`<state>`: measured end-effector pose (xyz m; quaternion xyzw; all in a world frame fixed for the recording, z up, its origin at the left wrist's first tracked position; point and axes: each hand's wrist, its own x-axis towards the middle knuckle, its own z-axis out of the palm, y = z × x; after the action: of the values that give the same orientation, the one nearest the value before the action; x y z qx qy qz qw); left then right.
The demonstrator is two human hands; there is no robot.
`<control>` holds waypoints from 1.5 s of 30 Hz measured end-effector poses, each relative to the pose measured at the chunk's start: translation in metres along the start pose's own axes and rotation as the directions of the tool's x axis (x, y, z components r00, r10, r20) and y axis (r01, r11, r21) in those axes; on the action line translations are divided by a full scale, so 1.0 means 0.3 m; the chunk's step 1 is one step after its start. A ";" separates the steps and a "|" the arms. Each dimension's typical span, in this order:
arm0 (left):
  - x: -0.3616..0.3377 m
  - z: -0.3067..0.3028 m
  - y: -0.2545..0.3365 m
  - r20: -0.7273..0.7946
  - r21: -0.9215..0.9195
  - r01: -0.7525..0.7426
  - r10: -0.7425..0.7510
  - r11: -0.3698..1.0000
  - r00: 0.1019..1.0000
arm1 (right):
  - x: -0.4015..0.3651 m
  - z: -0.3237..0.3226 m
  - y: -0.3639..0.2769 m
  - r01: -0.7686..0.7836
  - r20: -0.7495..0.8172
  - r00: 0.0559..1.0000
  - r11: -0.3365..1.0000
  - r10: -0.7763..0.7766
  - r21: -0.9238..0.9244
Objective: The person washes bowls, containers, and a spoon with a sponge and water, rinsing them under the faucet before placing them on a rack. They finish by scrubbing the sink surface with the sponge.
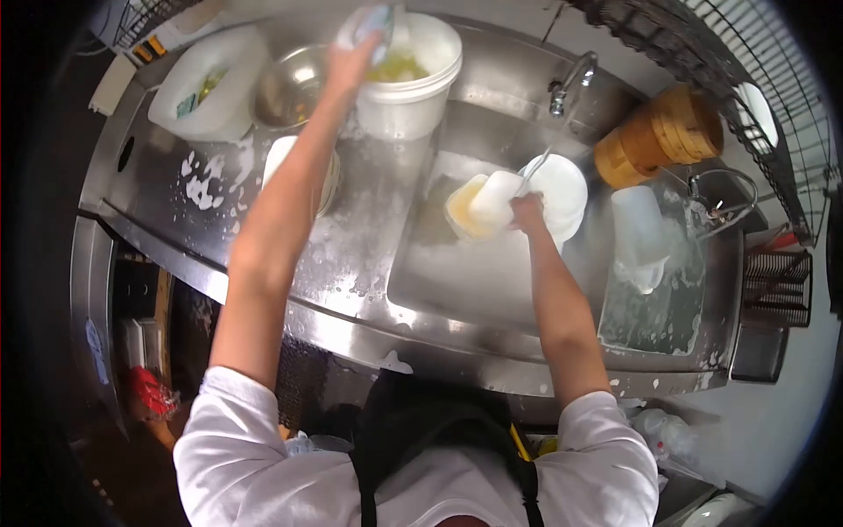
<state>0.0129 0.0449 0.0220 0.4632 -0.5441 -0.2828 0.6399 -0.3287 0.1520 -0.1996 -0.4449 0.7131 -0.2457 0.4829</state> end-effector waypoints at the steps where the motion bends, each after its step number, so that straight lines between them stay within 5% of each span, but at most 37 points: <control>1: -0.071 0.008 0.049 0.062 -0.050 -0.006 0.009 0.999 0.998 | -0.026 -0.020 -0.012 -0.179 0.033 0.983 0.881 0.183 0.438; 3: -0.254 0.058 0.053 0.238 0.000 0.031 -0.030 1.000 0.971 | -0.052 -0.049 0.012 -0.188 0.150 0.981 0.794 0.123 0.578; 5: -0.422 0.182 0.094 0.565 0.128 0.165 -0.209 0.978 0.798 | -0.099 -0.063 0.035 -0.133 0.178 0.984 0.782 0.028 0.609; 6: -0.511 0.266 0.069 0.604 0.206 0.110 -0.214 0.972 0.768 | -0.152 -0.056 0.020 -0.064 0.155 0.987 0.816 -0.031 0.574; 7: -0.602 0.355 -0.056 0.619 0.238 -0.304 0.097 0.922 0.779 | -0.202 -0.049 -0.020 0.011 0.133 0.986 0.843 -0.097 0.538; 8: -0.709 0.429 -0.150 0.697 0.299 -0.049 -0.183 0.953 0.694 | -0.266 -0.039 -0.093 -0.012 0.005 1.000 0.821 0.011 0.570; 9: -0.844 0.479 -0.140 0.680 0.565 -0.332 -0.200 0.755 0.705 | -0.184 -0.009 0.038 0.242 -0.195 0.954 0.969 -0.227 0.056; 11: -0.890 0.502 -0.183 0.621 0.772 -0.362 -0.500 0.522 0.603 | -0.346 0.008 -0.022 0.149 -0.456 0.874 0.986 -0.167 -0.075; 14: -0.927 0.536 -0.148 0.416 0.801 0.035 -0.598 0.598 0.685 | -0.349 0.049 0.130 0.297 -0.249 0.905 0.931 -0.345 -0.212; 16: -0.923 0.520 -0.114 0.565 0.817 -0.253 -0.633 0.517 0.530 | -0.268 0.031 0.288 0.337 -0.044 0.921 0.850 -0.386 -0.405; 18: -0.908 0.504 -0.083 0.642 0.739 -0.517 -0.686 0.432 0.344 | -0.249 0.018 0.303 0.261 -0.004 0.964 0.942 -0.267 -0.209; 19: -0.915 0.513 -0.089 0.663 0.741 -0.532 -0.569 0.409 0.486 | -0.344 0.002 0.181 0.082 -0.030 0.997 0.980 -0.078 0.182; 20: -0.923 0.524 -0.096 0.763 0.643 -0.658 -0.396 0.392 0.510 | -0.390 -0.017 0.098 -0.097 0.018 0.994 0.835 0.104 0.542; 22: -0.969 0.519 -0.134 0.901 0.426 -0.866 -0.039 0.260 0.432 | -0.396 -0.055 0.100 0.267 -0.044 0.963 0.960 -0.264 0.083; 24: -0.868 0.448 -0.126 0.652 0.754 -0.513 -0.381 0.410 0.656 | -0.400 -0.114 0.071 0.191 -0.070 0.980 0.977 -0.184 0.098; 25: -0.837 0.435 -0.055 0.485 0.773 -0.002 -0.589 0.634 0.647 | -0.405 -0.121 0.049 0.192 -0.148 0.973 0.977 -0.177 0.094; 27: -0.962 0.475 -0.268 0.298 0.344 0.570 -0.662 0.747 0.688 | -0.413 -0.051 -0.004 0.341 -0.517 0.806 0.940 -0.289 0.006; 28: -1.023 0.494 -0.367 0.200 0.028 0.698 -0.688 0.716 0.698 | -0.415 -0.012 -0.035 0.406 -0.666 0.667 0.912 -0.334 -0.051; 30: -1.122 0.554 -0.350 -0.024 -0.278 0.720 -0.754 0.636 0.656 | -0.257 0.114 0.092 0.460 -0.636 0.559 0.837 -0.532 -0.295; 32: -1.062 0.394 -0.207 0.015 -0.379 0.764 -0.821 0.523 0.570 | -0.268 0.159 0.073 0.436 -0.475 0.765 0.893 -0.434 -0.113; 33: -1.003 0.278 -0.122 0.083 -0.458 0.766 -0.836 0.451 0.543 | -0.389 0.113 -0.053 0.034 -0.081 0.997 0.930 -0.004 0.365; 36: -0.924 0.002 -0.079 0.363 -0.871 0.490 -0.675 -0.001 0.643 | -0.488 0.278 -0.139 -0.093 0.374 0.927 0.944 -0.033 0.315; 37: -0.937 -0.016 -0.079 0.208 -0.926 0.359 -0.639 0.116 0.741 | -0.473 0.375 -0.163 0.376 0.212 0.879 0.894 -0.427 0.244; 38: -0.943 -0.028 -0.081 0.045 -0.952 0.211 -0.580 0.223 0.814 | -0.430 0.468 -0.218 0.600 0.149 0.784 0.797 -0.602 0.064; 39: -0.929 -0.070 0.070 -0.050 -0.950 0.165 -0.653 0.264 0.756 | -0.400 0.557 -0.287 0.753 0.079 0.656 0.642 -0.751 -0.147; 40: -0.951 -0.140 0.060 -0.059 -0.905 0.219 -0.616 0.366 0.785 | -0.415 0.607 -0.426 0.698 0.055 0.669 0.601 -0.742 -0.388; 41: -0.973 -0.210 0.047 -0.067 -0.845 0.262 -0.578 0.466 0.813 | -0.515 0.600 -0.592 0.639 0.033 0.738 0.682 -0.674 -0.355; 43: -0.982 -0.275 0.192 0.040 -0.890 0.317 -0.636 0.328 0.771 | -0.561 0.649 -0.786 0.586 0.064 0.791 0.723 -0.609 -0.366; 45: -0.992 -0.334 0.182 0.064 -0.835 0.388 -0.630 0.391 0.774 | -0.467 0.737 -0.812 0.595 0.171 0.787 0.656 -0.593 -0.464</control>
<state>0.0274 0.3536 -0.0562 0.2946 -0.0906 -0.6178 0.7234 -0.0121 0.1738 -0.0348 -0.7617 0.5654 -0.1979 0.2471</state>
